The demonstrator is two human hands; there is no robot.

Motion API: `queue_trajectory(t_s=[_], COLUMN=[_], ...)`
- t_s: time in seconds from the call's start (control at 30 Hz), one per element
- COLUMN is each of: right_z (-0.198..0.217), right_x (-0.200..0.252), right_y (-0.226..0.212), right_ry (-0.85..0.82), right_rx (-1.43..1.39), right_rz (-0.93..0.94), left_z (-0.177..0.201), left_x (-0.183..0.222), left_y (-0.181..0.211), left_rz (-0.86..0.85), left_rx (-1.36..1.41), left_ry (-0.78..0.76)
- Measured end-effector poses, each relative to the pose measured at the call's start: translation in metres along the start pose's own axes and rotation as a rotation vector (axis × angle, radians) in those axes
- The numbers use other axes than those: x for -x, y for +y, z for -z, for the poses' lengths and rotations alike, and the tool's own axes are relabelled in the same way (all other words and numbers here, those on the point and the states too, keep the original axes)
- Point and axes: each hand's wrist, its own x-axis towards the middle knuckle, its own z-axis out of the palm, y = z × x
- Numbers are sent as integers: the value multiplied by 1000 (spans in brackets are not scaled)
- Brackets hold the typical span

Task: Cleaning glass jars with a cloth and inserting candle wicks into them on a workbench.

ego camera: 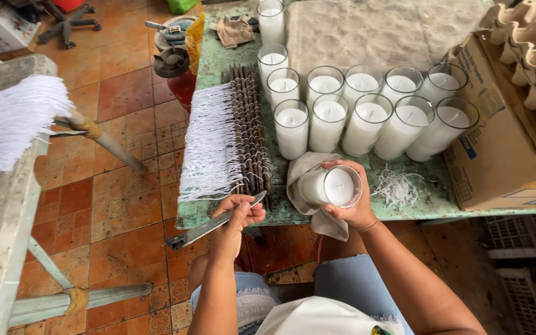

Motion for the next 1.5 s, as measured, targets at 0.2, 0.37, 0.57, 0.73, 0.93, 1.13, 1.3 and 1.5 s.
queue_trajectory(t_s=[0.2, 0.37, 0.57, 0.73, 0.93, 1.13, 1.3, 1.5], right_z=[6, -4, -33, -53, -59, -56, -55, -53], right_x=[5, 2, -13, -29, -42, -44, -43, -44], right_y=[3, -6, -21, -18, -22, -18, -11, -12], right_ry=[5, 10, 19, -1, -38, -45, -45, -40], right_rx=[-61, 11, 291, 515, 575, 578, 580, 566], right_rz=[30, -7, -85, -232, -303, -308, -307, -316], left_z=[-3, -7, -8, -26, -76, -95, -108, -105], left_x=[-1, 2, -6, -24, -52, -79, -82, -89], left_y=[-7, -1, 12, 61, 103, 113, 121, 106], left_rz=[-40, -95, -243, -491, -678, -562, -563, -510], left_rx=[-119, -259, -486, -511, -575, -876, -1052, -1021], left_ry=[22, 39, 42, -27, -315, -552, -589, -598])
